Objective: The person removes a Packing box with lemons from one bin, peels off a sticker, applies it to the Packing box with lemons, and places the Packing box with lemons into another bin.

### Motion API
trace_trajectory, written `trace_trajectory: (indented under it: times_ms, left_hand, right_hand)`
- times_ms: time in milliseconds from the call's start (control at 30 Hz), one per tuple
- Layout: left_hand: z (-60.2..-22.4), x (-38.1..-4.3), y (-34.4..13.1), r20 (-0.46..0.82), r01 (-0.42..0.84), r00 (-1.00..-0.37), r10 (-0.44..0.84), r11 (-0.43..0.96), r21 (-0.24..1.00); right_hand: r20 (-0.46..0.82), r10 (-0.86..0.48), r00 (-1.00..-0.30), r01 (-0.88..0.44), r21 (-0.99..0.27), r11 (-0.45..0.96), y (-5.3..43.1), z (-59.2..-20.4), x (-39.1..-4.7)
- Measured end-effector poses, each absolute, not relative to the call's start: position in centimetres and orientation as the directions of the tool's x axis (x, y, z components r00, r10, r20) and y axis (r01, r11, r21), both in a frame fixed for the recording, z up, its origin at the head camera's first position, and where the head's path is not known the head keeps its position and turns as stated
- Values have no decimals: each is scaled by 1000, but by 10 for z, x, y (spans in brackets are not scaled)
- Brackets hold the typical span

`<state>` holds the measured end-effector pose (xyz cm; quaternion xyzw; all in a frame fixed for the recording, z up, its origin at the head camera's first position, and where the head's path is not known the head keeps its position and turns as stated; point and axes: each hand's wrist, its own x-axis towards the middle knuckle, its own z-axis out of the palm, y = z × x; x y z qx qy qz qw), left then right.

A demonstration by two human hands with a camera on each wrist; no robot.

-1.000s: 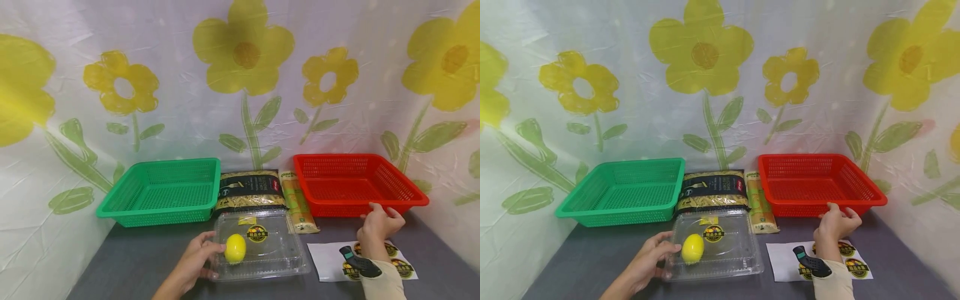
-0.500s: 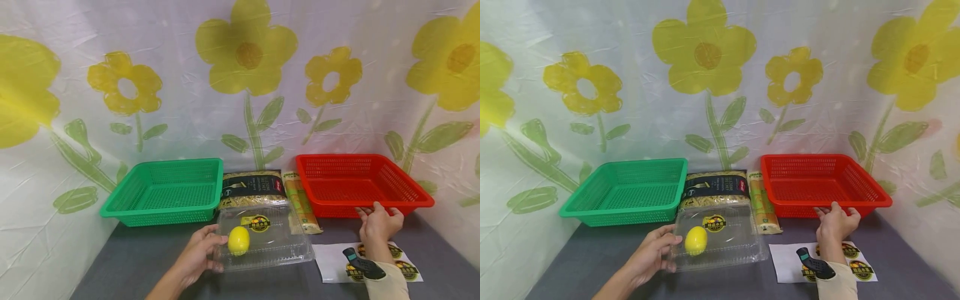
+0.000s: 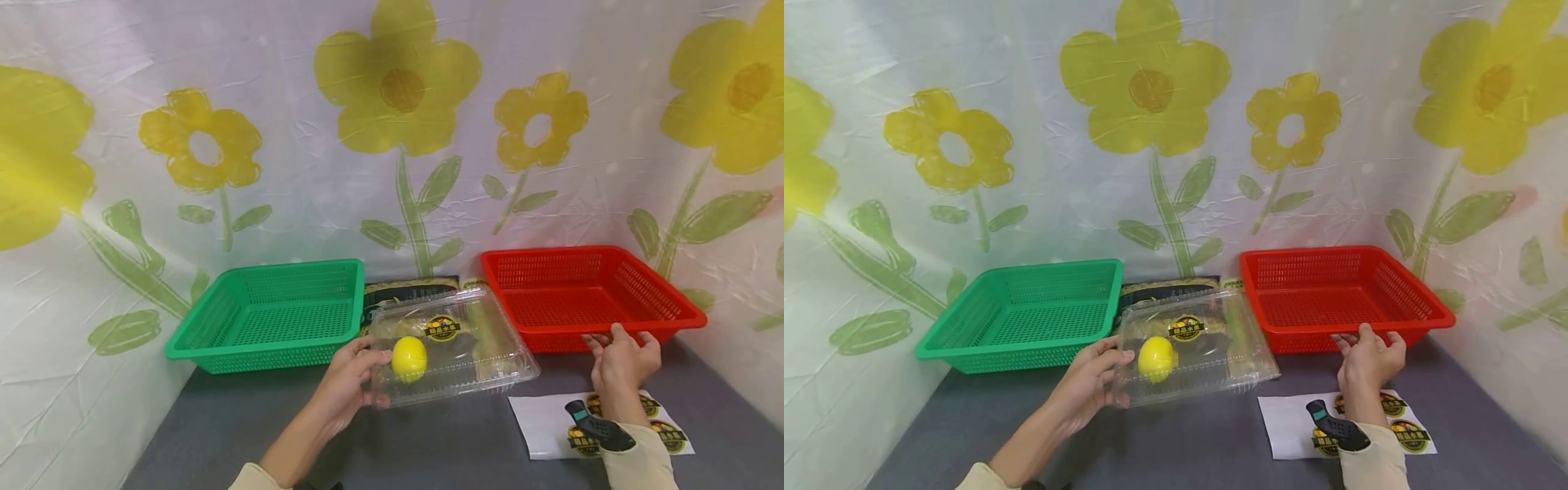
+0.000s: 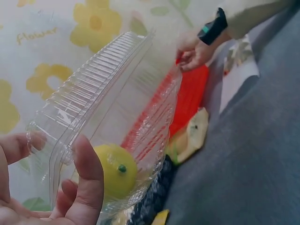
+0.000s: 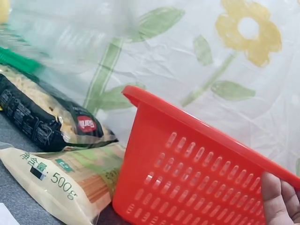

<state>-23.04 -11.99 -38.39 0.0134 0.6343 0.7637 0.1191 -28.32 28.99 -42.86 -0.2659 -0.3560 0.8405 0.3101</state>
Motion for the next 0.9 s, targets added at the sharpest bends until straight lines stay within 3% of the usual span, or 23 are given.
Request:
trace_trajectory:
  times_ms: [667,900]
  left_hand:
    - [-345,-304,-19,-55,-114,-969,241,-236,965]
    - [-340,-321,22,-84,-136,-978,193,-278,951]
  right_hand:
    - [-237,703,-670,-339,-745,-574,296,-432,-283]
    - [-249,687,-682,-313,-750,-583,295,-429,-285]
